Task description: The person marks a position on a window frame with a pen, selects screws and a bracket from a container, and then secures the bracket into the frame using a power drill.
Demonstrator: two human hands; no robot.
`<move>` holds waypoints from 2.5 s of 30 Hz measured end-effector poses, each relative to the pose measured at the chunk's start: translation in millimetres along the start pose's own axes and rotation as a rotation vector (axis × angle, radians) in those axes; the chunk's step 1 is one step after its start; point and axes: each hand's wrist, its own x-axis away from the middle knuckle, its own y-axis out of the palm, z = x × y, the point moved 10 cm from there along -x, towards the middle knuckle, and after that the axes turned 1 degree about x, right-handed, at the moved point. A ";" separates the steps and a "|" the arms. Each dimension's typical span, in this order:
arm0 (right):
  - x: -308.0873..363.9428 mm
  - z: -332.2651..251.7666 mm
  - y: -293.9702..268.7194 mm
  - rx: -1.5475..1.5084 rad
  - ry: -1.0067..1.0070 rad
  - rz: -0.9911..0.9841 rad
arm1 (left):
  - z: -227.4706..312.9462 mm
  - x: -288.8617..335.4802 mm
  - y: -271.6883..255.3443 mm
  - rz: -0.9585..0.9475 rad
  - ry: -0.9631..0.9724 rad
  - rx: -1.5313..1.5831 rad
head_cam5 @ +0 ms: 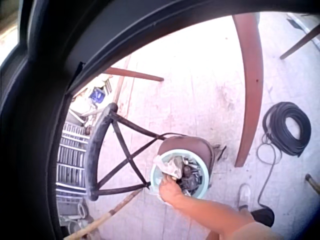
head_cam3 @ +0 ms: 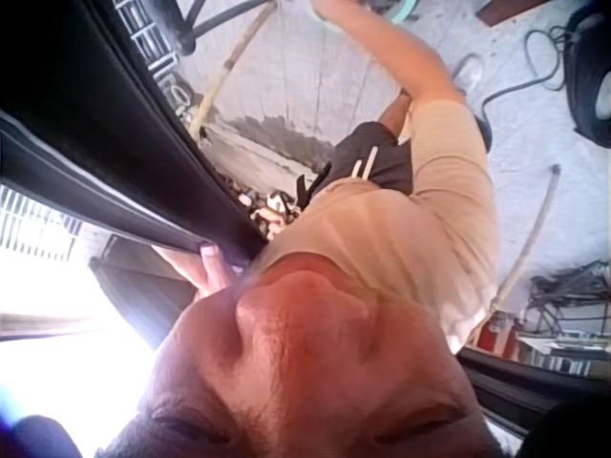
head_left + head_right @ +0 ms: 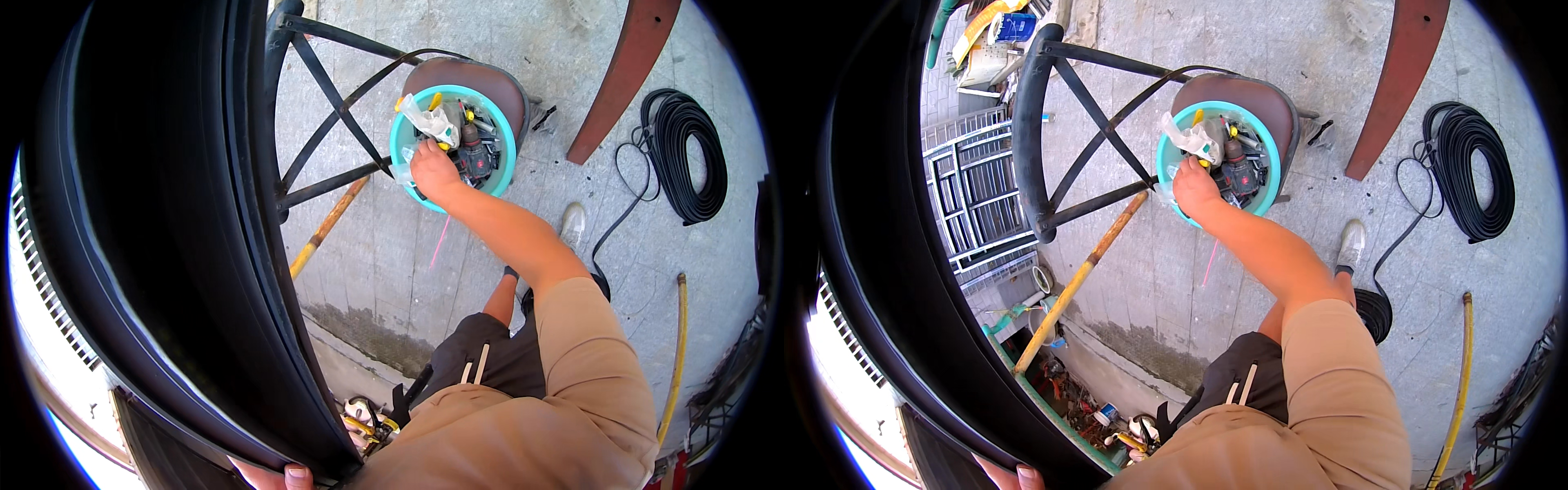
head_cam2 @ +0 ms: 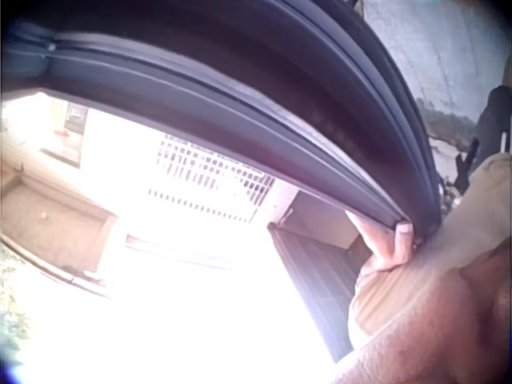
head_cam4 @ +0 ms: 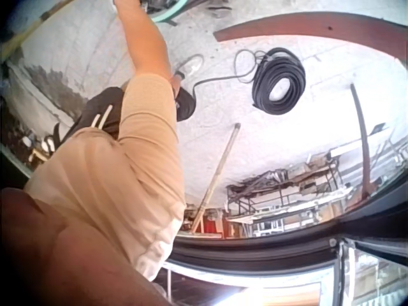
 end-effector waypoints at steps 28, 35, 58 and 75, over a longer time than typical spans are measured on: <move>92.0 138.2 36.2 -0.675 1.063 -0.129 | 17.7 -10.4 3.0 -0.055 0.108 -0.110; 96.8 140.1 23.0 -0.881 1.093 -0.105 | 24.6 -11.5 6.8 -0.052 0.172 -0.133; 384.0 136.4 -99.7 -1.854 1.182 0.067 | 25.6 -14.1 2.0 0.001 0.477 -0.207; 438.4 126.7 -165.5 -1.964 0.809 -0.471 | -42.2 103.4 185.4 -0.527 0.392 0.025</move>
